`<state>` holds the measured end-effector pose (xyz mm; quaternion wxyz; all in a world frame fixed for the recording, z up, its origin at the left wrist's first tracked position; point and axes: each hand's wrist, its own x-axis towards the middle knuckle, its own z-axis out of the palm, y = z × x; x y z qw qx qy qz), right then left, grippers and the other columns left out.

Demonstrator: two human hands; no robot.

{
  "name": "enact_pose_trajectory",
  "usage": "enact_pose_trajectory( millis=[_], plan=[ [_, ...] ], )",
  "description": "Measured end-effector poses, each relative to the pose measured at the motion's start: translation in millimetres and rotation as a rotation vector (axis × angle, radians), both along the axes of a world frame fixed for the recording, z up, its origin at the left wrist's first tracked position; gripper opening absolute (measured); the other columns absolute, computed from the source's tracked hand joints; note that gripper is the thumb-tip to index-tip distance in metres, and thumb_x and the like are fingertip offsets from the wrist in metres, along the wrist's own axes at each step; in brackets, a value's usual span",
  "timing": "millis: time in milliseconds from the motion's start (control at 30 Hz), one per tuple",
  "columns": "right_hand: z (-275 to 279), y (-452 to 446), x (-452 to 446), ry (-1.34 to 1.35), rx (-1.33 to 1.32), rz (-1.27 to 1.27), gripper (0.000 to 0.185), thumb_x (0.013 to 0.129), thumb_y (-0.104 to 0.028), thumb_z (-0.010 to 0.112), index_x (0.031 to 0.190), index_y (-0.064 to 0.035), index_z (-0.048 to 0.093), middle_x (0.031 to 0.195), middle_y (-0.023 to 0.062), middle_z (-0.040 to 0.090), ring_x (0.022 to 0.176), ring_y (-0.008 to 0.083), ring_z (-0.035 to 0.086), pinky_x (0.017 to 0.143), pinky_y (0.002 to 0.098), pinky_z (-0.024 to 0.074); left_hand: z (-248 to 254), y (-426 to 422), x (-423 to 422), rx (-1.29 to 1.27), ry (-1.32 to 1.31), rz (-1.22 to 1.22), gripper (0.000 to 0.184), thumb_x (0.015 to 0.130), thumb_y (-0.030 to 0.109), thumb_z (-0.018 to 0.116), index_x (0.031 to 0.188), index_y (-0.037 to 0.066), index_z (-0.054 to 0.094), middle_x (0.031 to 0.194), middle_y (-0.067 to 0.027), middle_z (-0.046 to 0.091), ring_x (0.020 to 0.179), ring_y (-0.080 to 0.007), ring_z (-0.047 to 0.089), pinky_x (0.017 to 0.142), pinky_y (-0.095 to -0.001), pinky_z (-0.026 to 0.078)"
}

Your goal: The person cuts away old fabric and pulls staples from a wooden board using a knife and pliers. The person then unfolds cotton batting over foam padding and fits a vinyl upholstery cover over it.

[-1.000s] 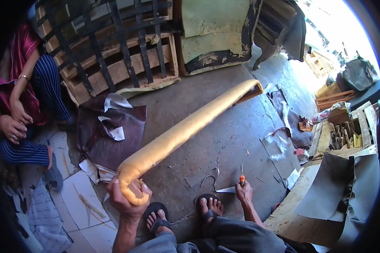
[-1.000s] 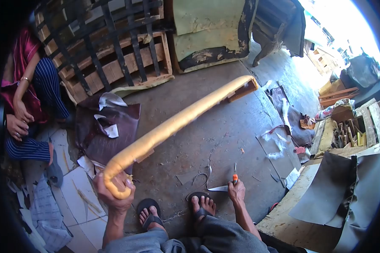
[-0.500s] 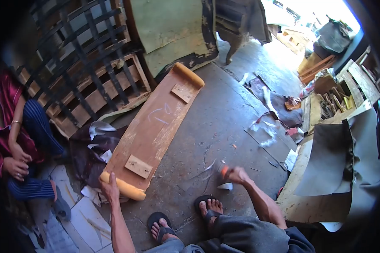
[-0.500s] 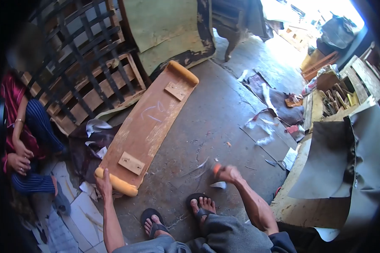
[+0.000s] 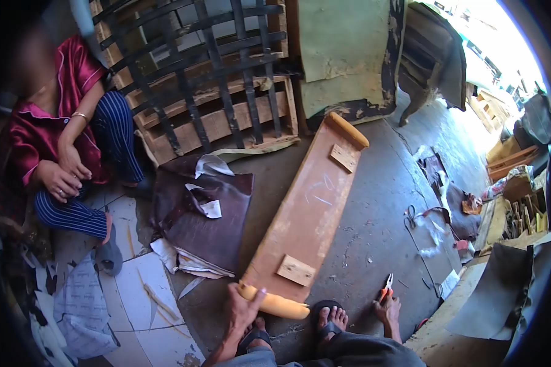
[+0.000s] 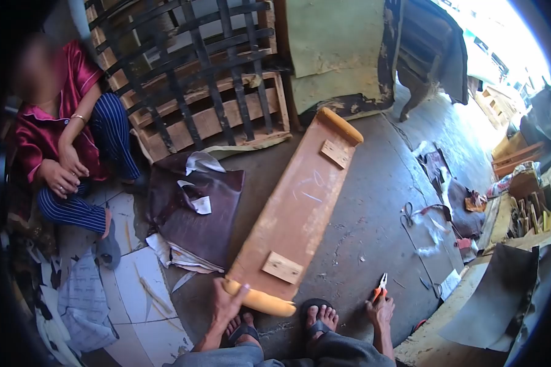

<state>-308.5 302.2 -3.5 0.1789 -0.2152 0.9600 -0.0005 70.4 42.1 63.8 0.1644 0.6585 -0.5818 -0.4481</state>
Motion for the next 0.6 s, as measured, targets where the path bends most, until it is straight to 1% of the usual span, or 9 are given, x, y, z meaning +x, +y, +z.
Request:
enact_pose_trajectory(
  millis=[33,100,133,167,233,300,367,500,600],
  plan=[
    [0,-1,9,-0.026,-0.024,-0.032,0.045,0.077,-0.031,0.074,0.110,-0.0019,0.065,0.118,0.0262,0.056,0.111,0.0421,0.056,0.094,0.0517,0.0472,-7,2,2,0.103,-0.099,-0.061,0.071,0.084,0.054,0.070,0.125,0.002,0.045,0.110,-0.0287,0.064,0.103,-0.0435,0.065,0.089,-0.0471,0.051],
    [1,-6,13,-0.051,-0.054,-0.069,0.047,0.076,-0.031,0.075,0.112,-0.0021,0.064,0.120,0.0260,0.054,0.113,0.0422,0.054,0.095,0.0520,0.0462,-19,-20,22,0.157,-0.073,-0.016,0.067,0.092,0.047,0.064,0.134,-0.002,0.043,0.120,-0.0242,0.061,0.110,-0.0334,0.062,0.094,-0.0428,0.048],
    [2,-9,15,-0.041,-0.144,-0.046,0.042,0.078,-0.031,0.073,0.107,-0.0018,0.066,0.115,0.0260,0.056,0.109,0.0413,0.056,0.094,0.0494,0.0472,-30,-32,32,-0.052,0.099,0.141,0.063,0.095,0.044,0.059,0.132,-0.005,0.046,0.121,-0.0302,0.060,0.116,-0.0452,0.058,0.100,-0.0493,0.044],
    [6,-13,15,-0.031,-0.232,-0.018,0.037,0.079,-0.030,0.071,0.103,-0.0014,0.068,0.111,0.0259,0.058,0.106,0.0403,0.058,0.092,0.0467,0.0482,-53,-51,46,-0.439,-0.218,0.257,0.061,0.095,0.038,0.061,0.131,-0.009,0.044,0.127,-0.0308,0.053,0.119,-0.0441,0.052,0.104,-0.0499,0.039],
    [32,-34,20,-0.078,-0.279,-0.026,0.037,0.081,-0.029,0.070,0.104,0.0001,0.068,0.110,0.0253,0.058,0.105,0.0392,0.059,0.092,0.0458,0.0484,-44,-105,71,-0.306,-0.372,0.455,0.082,0.091,0.043,0.066,0.142,-0.011,0.030,0.138,-0.0293,0.041,0.130,-0.0447,0.041,0.113,-0.0505,0.029],
    [37,-43,19,-0.111,-0.298,0.060,0.037,0.082,-0.026,0.070,0.107,0.0008,0.067,0.112,0.0248,0.058,0.106,0.0391,0.058,0.094,0.0453,0.0477,-68,-146,75,-0.146,-0.265,0.684,0.089,0.089,0.047,0.069,0.144,-0.009,0.029,0.144,-0.0268,0.037,0.132,-0.0429,0.040,0.113,-0.0522,0.031],
    [35,-48,20,-0.069,-0.275,0.161,0.037,0.084,-0.024,0.070,0.110,0.0009,0.067,0.114,0.0234,0.058,0.103,0.0369,0.063,0.090,0.0432,0.0510,-65,-170,62,0.171,0.097,0.869,0.091,0.086,0.049,0.074,0.145,-0.007,0.031,0.142,-0.0249,0.043,0.126,-0.0409,0.047,0.103,-0.0523,0.042],
    [47,-70,34,-0.163,-0.331,0.225,0.033,0.086,-0.021,0.070,0.111,0.0012,0.067,0.114,0.0217,0.060,0.092,0.0314,0.071,0.080,0.0383,0.0569,-72,-187,69,0.191,0.332,0.921,0.075,0.085,0.045,0.076,0.136,0.000,0.043,0.140,-0.0187,0.050,0.123,-0.0363,0.055,0.096,-0.0491,0.050],
    [73,-91,45,-0.309,-0.370,0.246,0.034,0.088,-0.024,0.071,0.114,-0.0018,0.068,0.113,0.0197,0.063,0.091,0.0320,0.072,0.081,0.0388,0.0565,-67,-207,71,0.256,1.034,0.711,0.038,0.088,0.030,0.076,0.117,0.010,0.061,0.103,-0.0085,0.068,0.090,-0.0237,0.068,0.074,-0.0387,0.058]
  ],
)
